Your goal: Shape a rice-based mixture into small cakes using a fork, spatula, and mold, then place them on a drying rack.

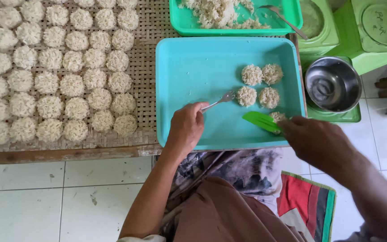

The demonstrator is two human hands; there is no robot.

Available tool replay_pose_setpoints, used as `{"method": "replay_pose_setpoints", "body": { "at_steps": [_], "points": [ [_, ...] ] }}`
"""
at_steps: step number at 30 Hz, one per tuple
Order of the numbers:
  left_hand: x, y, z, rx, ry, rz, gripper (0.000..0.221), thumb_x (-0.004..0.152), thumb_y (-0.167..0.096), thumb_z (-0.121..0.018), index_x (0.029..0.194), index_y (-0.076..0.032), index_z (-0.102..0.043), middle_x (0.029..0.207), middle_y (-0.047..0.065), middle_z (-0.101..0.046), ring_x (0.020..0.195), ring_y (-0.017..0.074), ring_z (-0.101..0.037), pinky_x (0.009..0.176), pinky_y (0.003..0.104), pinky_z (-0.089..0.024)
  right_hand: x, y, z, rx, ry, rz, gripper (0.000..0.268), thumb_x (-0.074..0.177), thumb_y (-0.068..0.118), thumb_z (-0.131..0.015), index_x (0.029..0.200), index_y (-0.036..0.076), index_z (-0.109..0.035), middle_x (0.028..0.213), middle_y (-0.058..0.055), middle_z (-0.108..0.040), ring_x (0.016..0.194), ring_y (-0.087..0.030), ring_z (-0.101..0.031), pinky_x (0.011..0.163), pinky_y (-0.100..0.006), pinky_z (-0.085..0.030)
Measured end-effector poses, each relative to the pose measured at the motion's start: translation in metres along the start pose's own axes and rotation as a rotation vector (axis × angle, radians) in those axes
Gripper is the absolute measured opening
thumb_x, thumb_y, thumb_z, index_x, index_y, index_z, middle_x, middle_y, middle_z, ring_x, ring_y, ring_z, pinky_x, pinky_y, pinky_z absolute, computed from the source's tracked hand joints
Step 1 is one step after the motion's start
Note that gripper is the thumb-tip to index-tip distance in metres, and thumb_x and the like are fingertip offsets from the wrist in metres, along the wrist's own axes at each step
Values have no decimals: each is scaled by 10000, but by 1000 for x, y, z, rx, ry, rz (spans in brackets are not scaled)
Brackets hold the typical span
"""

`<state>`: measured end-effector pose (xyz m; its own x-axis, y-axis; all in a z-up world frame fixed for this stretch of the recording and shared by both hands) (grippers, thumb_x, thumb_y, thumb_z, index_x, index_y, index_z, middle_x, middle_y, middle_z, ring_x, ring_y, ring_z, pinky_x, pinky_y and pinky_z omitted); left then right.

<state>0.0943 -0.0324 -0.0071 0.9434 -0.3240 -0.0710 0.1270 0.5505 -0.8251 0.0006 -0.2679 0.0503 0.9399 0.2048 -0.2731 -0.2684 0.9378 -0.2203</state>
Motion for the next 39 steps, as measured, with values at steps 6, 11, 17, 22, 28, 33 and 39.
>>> {"method": "replay_pose_setpoints", "body": {
  "at_steps": [6, 11, 17, 22, 28, 33, 39],
  "points": [
    [-6, -6, 1, -16, 17, -30, 368, 987, -27, -467, 1260, -62, -711, 982, 176, -760, 980, 368, -741, 901, 481, -593, -2, 23, -26, -282, -319, -180, 249, 886, 255, -645, 1113, 351, -608, 854, 120, -584, 718, -89, -697, 557, -274, -590],
    [-7, -10, 4, -26, 7, -43, 361, 982, -35, -467, 1245, -69, -712, 965, 177, -757, 971, 376, -738, 880, 487, -596, -9, 23, -18, -268, -351, -208, 167, 921, 330, -645, 1085, 344, -615, 826, 105, -554, 712, -102, -684, 552, -280, -581],
    [-7, -3, 6, -39, 5, -13, 359, 988, -43, -477, 1253, -77, -716, 997, 164, -766, 1004, 350, -742, 922, 466, -584, -3, 32, 7, -69, -420, -174, 125, 989, 191, -637, 1084, 262, -673, 873, 31, -637, 788, -194, -728, 583, -347, -612],
    [-4, 4, 16, -12, -28, -1, 332, 948, -15, -518, 1225, -23, -700, 1090, 157, -770, 658, 208, -715, 592, 332, -582, -13, 21, 19, 65, -258, -100, 485, 895, 165, -630, 1380, 173, -607, 922, -33, -692, 682, -213, -730, 494, -377, -573],
    [-1, 3, 12, 2, -7, -7, 339, 944, 9, -539, 1244, -20, -692, 1055, 177, -762, 552, 158, -650, 468, 284, -531, -12, -15, 18, 19, -33, -187, 370, 945, 337, -578, 1312, 297, -604, 976, 34, -709, 744, -238, -761, 564, -425, -596],
    [-12, -1, 10, -7, 36, 44, 335, 947, -20, -519, 1232, -1, -692, 1112, 193, -754, 684, 224, -734, 586, 318, -601, 3, -29, 81, -381, -438, -89, 337, 965, 231, -689, 1279, 345, -735, 988, 126, -726, 801, -93, -722, 675, -252, -554],
    [-13, -2, 0, -26, 33, -20, 320, 931, -2, -540, 1212, 22, -692, 1065, 215, -755, 651, 218, -728, 557, 309, -603, 34, -29, 60, -360, -393, -52, 330, 944, 269, -650, 1262, 341, -703, 1081, 154, -729, 895, -104, -708, 747, -296, -519]
  ]
}}
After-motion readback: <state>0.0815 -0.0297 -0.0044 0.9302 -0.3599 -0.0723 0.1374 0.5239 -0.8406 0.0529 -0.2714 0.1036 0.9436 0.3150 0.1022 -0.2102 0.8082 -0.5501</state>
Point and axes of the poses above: each hand's wrist, its own x-axis towards the middle knuckle, its own z-axis out of the back of the hand, y = z × x, the point moved 10 cm from there along x, towards the middle knuckle
